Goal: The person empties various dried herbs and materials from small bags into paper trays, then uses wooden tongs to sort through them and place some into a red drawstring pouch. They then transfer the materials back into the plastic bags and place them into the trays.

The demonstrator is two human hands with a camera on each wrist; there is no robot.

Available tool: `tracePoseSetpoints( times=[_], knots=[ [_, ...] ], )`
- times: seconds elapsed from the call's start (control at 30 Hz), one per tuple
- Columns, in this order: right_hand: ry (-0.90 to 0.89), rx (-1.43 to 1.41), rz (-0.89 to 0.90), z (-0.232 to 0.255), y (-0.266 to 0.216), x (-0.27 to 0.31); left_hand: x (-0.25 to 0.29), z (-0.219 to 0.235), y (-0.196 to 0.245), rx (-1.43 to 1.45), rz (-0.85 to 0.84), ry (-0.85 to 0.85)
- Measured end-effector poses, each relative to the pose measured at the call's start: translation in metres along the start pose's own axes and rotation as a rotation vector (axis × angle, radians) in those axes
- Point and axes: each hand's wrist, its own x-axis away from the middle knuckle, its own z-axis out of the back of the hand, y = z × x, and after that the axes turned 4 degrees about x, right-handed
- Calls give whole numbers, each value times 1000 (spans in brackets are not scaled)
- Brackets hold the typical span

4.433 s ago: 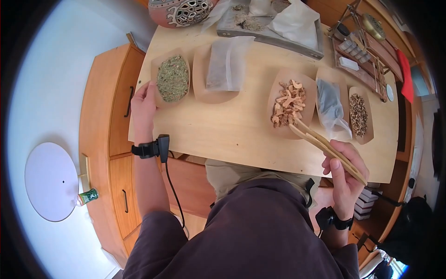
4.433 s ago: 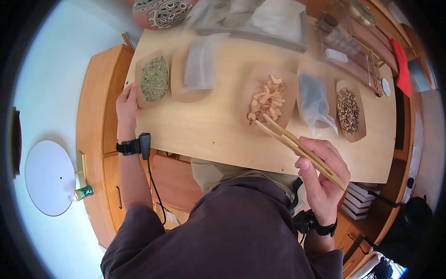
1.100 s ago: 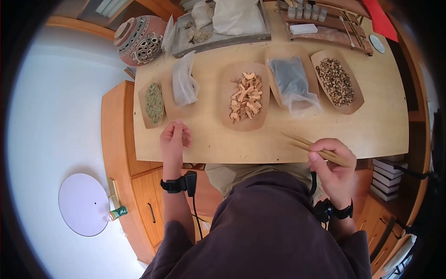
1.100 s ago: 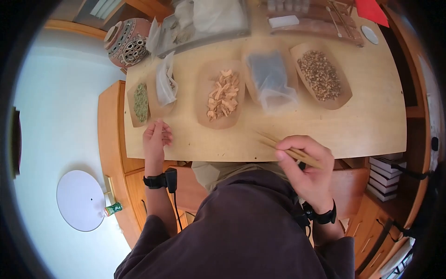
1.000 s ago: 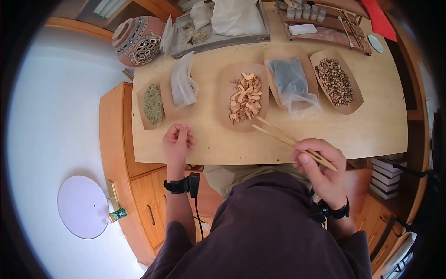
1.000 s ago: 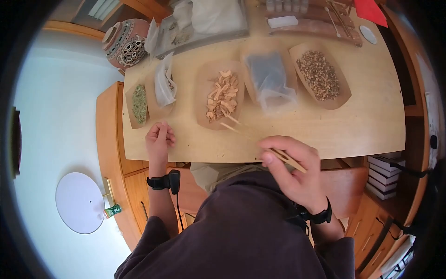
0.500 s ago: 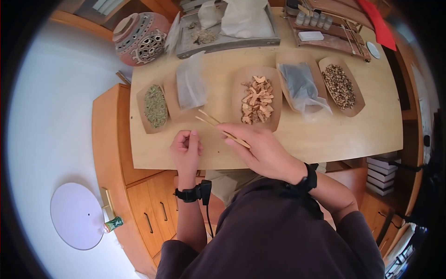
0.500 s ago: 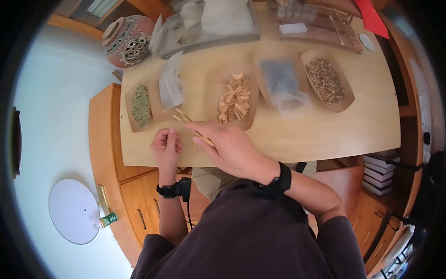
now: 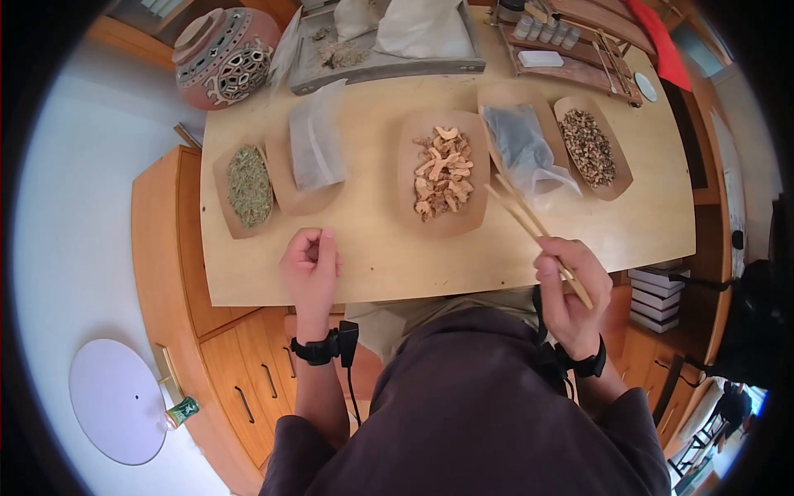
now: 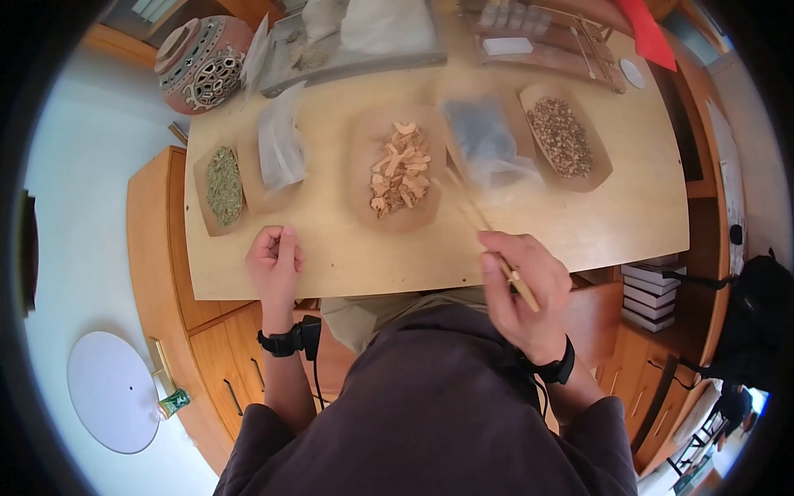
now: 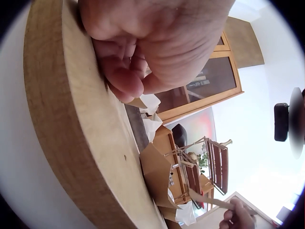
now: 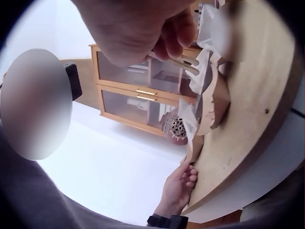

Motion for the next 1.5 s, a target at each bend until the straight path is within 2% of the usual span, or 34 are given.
tracePoseSetpoints(
  times=[0.13, 0.2, 0.27, 0.33, 0.4, 0.5, 0.57, 0.63, 0.7, 0.8, 0.93, 1.07, 1.13, 1.23, 1.3, 1.33, 1.4, 1.43, 1.5],
  knots=[
    [-105, -165, 301, -47, -22, -36, 0, 0, 2, 12, -3, -16],
    [-232, -192, 367, -77, -29, -44, 0, 0, 0, 29, -5, -19],
    [-323, -147, 349, -112, -37, -51, 1, 0, 1, 22, -12, -14],
    [-374, -145, 330, -125, -39, -52, 1, 1, 1, 21, -8, -11],
    [-382, -183, 303, -129, -41, -50, 0, 2, 1, 25, 9, -20],
    [-295, -157, 386, -92, -43, -49, 2, 0, 5, 15, 19, -13],
    [-191, -120, 396, -63, -28, -38, 1, 1, 4, -14, 10, -17],
    [-35, 36, 388, -30, -17, -24, 1, 1, 3, -19, 5, -26],
    [96, 162, 319, -13, 4, -7, 1, 1, 4, -1, 0, -31],
    [-2, 255, 14, -3, 19, 5, 1, 3, 2, -10, 7, -57],
    [36, 180, 268, -9, 13, 5, 0, 3, 0, 9, 8, -26],
    [17, 29, 507, -41, -20, -32, 1, 1, 2, 51, 10, -24],
    [-10, -59, 636, -56, -41, -48, 0, 2, 3, 61, 15, -29],
    [-116, -200, 725, -82, -59, -60, 1, 2, 0, 66, -11, -27],
    [-119, -173, 671, -114, -58, -60, 0, 2, -4, 82, -69, -28],
    [-118, -157, 643, -127, -54, -58, 1, 2, -1, 80, -37, -22],
    [-296, -101, 515, -141, -45, -56, 1, 0, 5, 79, 24, -15],
    [-382, -70, 445, -142, -48, -58, 1, 2, 5, 77, 20, -20],
    [-326, -114, 488, -127, -51, -65, 0, 4, 3, 73, 14, -35]
  ],
)
